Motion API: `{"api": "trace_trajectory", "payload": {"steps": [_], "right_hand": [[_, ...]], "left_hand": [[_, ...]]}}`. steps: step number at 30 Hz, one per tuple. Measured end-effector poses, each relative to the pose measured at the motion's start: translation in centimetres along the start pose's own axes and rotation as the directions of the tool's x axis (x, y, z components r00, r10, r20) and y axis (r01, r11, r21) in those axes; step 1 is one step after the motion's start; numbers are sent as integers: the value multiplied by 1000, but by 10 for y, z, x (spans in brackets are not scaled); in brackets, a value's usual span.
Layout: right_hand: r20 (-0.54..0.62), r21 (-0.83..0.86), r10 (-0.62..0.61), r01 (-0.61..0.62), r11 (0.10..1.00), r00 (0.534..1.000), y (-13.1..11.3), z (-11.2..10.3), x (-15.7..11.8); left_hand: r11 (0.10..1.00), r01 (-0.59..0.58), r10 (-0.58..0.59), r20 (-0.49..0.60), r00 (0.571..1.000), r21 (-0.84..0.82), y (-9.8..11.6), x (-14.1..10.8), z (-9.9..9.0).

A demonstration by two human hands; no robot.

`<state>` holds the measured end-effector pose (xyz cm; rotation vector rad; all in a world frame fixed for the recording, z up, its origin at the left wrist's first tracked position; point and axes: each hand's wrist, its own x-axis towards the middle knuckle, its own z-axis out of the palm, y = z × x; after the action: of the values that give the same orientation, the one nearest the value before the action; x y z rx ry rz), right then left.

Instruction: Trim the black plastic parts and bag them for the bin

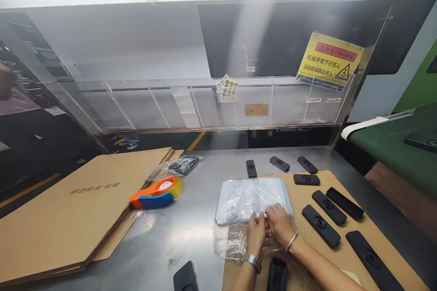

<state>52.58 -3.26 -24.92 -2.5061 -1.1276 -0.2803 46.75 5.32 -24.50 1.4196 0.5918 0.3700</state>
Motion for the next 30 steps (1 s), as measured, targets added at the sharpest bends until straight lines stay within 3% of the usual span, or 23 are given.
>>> {"api": "trace_trajectory", "payload": {"steps": [4,9,12,15,19,22,25,30], "right_hand": [[-5,167,-68,68,984,998,-19,-13,-26],[16,358,-96,84,930,995,-37,-42,-62],[50,543,60,-77,836,997,-36,-55,-77],[144,670,274,-298,680,951,-30,-54,-84],[244,720,359,-416,555,901,-23,-43,-85],[334,742,376,-487,460,864,-20,-37,-83],[388,752,395,-534,386,833,-17,-36,-81],[323,753,506,-541,375,800,-17,-36,-82]], "left_hand": [[930,82,-65,59,996,-359,-1,-15,6],[800,198,-210,45,977,-567,-2,-48,-19],[755,302,-290,117,950,-582,0,-70,-43],[734,377,-342,172,924,-565,5,-88,-63],[735,427,-335,266,904,-526,11,-102,-77],[743,443,-330,302,895,-502,10,-107,-82],[773,383,-282,267,922,-506,5,-103,-81],[809,312,-242,202,949,-499,-3,-77,-67]]}}
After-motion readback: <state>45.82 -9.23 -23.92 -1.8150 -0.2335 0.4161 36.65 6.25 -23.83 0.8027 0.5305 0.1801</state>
